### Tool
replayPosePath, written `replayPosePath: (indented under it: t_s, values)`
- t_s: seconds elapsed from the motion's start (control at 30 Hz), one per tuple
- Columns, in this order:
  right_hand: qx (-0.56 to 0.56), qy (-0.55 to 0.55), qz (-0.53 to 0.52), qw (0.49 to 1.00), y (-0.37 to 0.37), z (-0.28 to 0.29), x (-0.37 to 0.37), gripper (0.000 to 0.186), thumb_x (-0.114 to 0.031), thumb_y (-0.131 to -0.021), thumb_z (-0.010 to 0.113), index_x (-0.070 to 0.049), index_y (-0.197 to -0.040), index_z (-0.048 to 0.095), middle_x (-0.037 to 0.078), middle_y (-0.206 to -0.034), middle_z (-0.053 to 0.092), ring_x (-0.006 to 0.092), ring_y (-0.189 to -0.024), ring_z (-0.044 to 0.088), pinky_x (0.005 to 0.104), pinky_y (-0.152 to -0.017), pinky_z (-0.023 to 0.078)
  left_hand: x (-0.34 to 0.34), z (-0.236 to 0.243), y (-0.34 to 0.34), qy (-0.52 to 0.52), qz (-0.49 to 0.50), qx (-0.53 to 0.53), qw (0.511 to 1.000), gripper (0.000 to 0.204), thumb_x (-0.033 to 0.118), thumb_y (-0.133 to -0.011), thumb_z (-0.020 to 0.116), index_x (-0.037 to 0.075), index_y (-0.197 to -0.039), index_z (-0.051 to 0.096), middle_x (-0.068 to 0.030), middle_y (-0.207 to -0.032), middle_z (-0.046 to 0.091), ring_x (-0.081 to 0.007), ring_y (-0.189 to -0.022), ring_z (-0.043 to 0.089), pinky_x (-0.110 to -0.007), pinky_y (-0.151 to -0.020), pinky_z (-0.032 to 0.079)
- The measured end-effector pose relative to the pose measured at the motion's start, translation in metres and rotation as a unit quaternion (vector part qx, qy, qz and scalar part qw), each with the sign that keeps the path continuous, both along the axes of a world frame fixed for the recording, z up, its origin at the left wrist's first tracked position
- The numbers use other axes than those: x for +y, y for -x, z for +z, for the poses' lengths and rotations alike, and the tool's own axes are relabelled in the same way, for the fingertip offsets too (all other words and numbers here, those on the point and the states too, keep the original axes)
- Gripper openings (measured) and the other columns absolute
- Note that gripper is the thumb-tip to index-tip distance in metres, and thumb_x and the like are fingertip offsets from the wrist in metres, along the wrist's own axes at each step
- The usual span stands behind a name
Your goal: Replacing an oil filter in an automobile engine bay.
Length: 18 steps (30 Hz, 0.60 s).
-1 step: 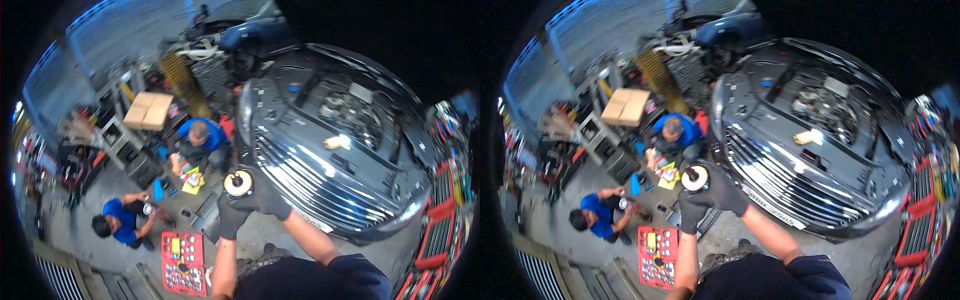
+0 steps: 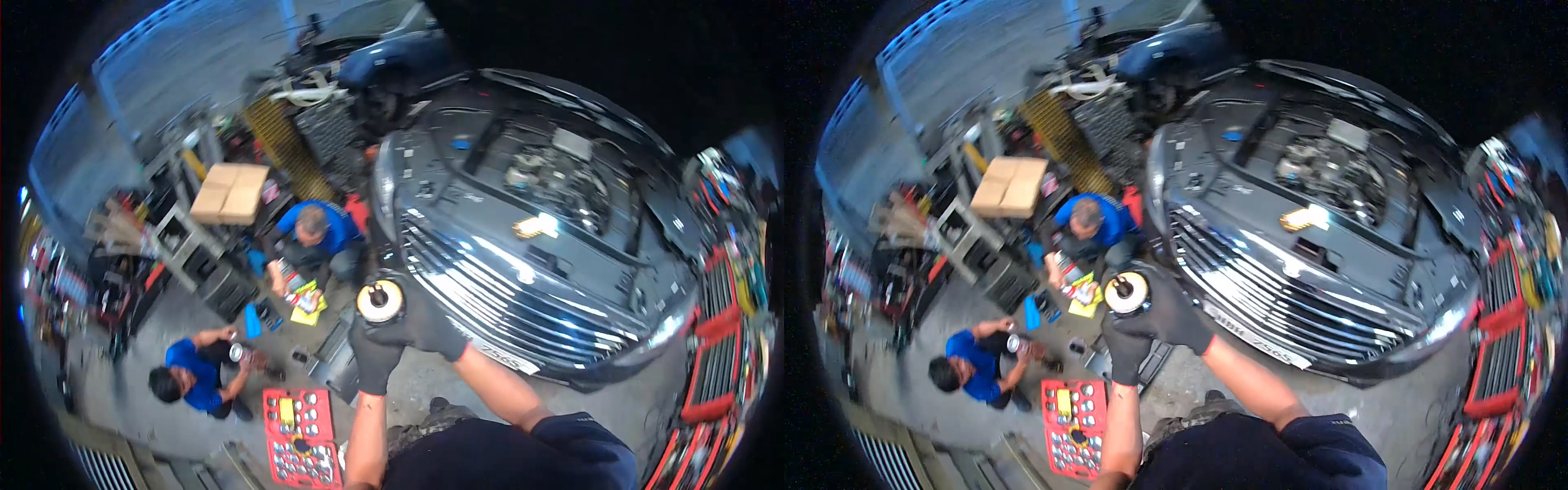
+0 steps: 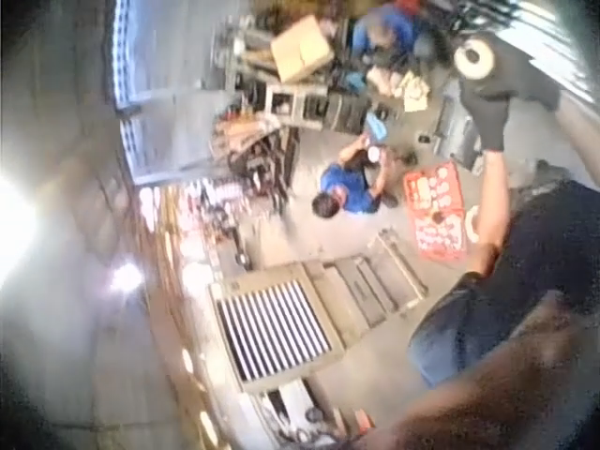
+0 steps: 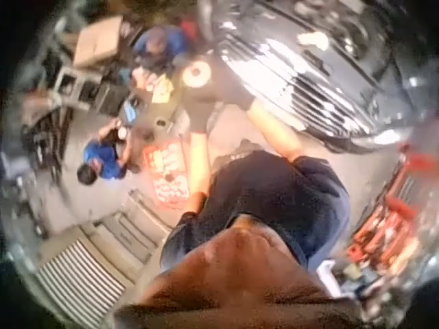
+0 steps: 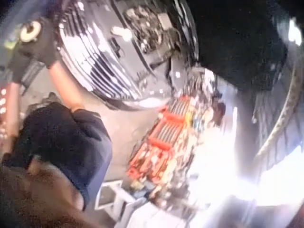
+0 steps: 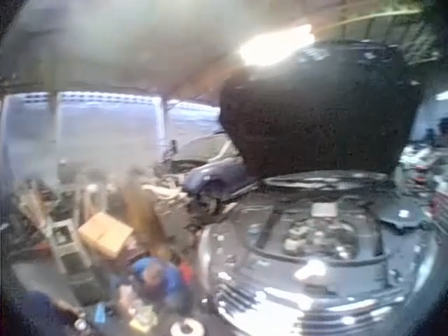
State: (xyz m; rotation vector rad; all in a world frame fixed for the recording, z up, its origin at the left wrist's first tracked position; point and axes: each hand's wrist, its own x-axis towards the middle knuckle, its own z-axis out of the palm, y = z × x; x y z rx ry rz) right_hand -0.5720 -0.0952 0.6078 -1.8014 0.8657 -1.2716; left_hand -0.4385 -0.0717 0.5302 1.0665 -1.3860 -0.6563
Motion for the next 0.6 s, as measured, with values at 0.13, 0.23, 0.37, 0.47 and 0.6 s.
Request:
replayPosePath:
  t_s: [0.13,0.23,0.37,0.47,0.6]
  values:
    - [0.067,0.124,-0.13,0.981,0.04,0.0,0.02,0.083,-0.035,-0.057,0.094,-0.001,-0.125,0.06,0.02,-0.122,0.063,0.0348,-0.116,0.061,0.0441,-0.104,0.046,0.015,0.015,0.035,0.029,-0.07,-0.026,0.997,0.071,0.007,-0.066,0.089,0.0,-0.128,0.058,-0.0106,-0.117,0.069,-0.0217,-0.107,0.067,-0.037,-0.096,0.053]
    - [0.042,0.064,-0.058,0.995,0.075,0.021,0.049,0.075,-0.031,-0.06,0.091,-0.001,-0.123,0.063,0.018,-0.115,0.067,0.0316,-0.108,0.065,0.0409,-0.097,0.05,0.032,0.035,0.04,-0.027,-0.197,0.009,0.98,0.079,0.007,-0.062,0.091,0.0,-0.132,0.056,-0.0109,-0.121,0.067,-0.0218,-0.11,0.066,-0.036,-0.098,0.052]
    - [0.04,0.038,-0.014,0.998,0.11,0.027,0.081,0.069,-0.027,-0.061,0.089,-0.003,-0.121,0.065,0.013,-0.111,0.069,0.0236,-0.101,0.067,0.0371,-0.091,0.052,0.033,0.003,0.031,-0.166,-0.394,0.011,0.904,0.089,0.008,-0.059,0.094,0.002,-0.138,0.053,-0.0089,-0.133,0.062,-0.02,-0.117,0.062,-0.037,-0.104,0.049]
    - [-0.003,-0.02,0.011,1.0,0.141,0.018,0.094,0.072,-0.024,-0.06,0.089,-0.002,-0.124,0.064,0.013,-0.115,0.069,0.0211,-0.106,0.066,0.0362,-0.097,0.05,0.041,0.007,0.072,-0.161,-0.473,0.007,0.866,0.083,0.007,-0.062,0.093,0.004,-0.136,0.056,-0.0059,-0.133,0.062,-0.0184,-0.122,0.059,-0.037,-0.108,0.045]
    - [-0.017,-0.038,-0.115,0.993,0.184,0.017,0.107,0.077,-0.029,-0.058,0.09,-0.001,-0.125,0.063,0.016,-0.121,0.065,0.028,-0.115,0.061,0.0392,-0.105,0.044,0.041,-0.003,0.143,-0.127,-0.399,-0.015,0.908,0.066,0.005,-0.067,0.088,0.002,-0.127,0.059,-0.0071,-0.118,0.069,-0.0196,-0.105,0.067,-0.035,-0.093,0.054]
